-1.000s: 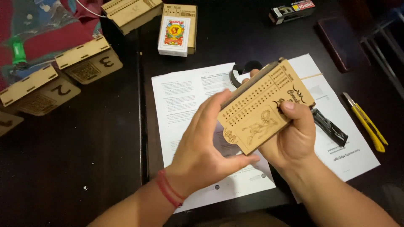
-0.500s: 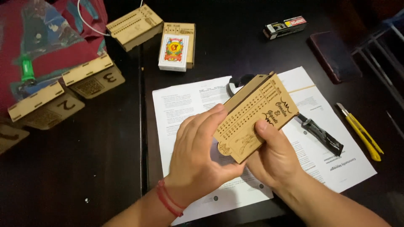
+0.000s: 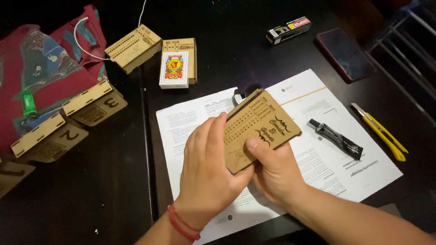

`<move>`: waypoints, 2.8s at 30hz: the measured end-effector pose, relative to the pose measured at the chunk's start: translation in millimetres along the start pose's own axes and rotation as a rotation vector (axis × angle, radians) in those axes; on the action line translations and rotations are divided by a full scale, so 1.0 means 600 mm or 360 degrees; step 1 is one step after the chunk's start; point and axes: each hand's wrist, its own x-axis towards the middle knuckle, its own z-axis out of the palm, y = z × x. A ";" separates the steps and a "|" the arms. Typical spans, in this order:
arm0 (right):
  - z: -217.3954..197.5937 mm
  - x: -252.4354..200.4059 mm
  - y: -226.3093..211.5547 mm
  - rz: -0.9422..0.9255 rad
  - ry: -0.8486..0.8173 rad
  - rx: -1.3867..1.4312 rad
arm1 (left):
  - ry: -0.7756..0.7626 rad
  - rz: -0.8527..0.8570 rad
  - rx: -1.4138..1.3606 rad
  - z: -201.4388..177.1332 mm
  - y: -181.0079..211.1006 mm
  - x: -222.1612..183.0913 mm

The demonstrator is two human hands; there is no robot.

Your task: Assembling a small laser-cut wooden box by applying glue to the edges and joining the pieces together according to instructions.

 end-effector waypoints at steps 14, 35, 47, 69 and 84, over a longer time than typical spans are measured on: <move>-0.026 0.005 -0.035 -0.0078 -0.0572 -0.0307 | -0.0530 -0.0510 -0.1158 -0.043 -0.022 0.001; -0.039 -0.002 -0.028 -0.0208 -0.1105 -0.0643 | -0.0534 -0.0277 -0.1208 -0.076 -0.021 0.005; -0.025 -0.038 -0.017 -0.0409 -0.1248 -0.0785 | -0.0144 -0.0064 -0.0500 -0.049 -0.005 -0.013; -0.016 -0.051 -0.020 -0.0737 -0.0298 -0.1424 | 0.0381 0.0388 0.0170 -0.016 -0.005 -0.020; -0.021 -0.051 -0.013 -0.0777 -0.0236 -0.1494 | 0.0328 0.0401 0.0118 0.004 -0.021 -0.026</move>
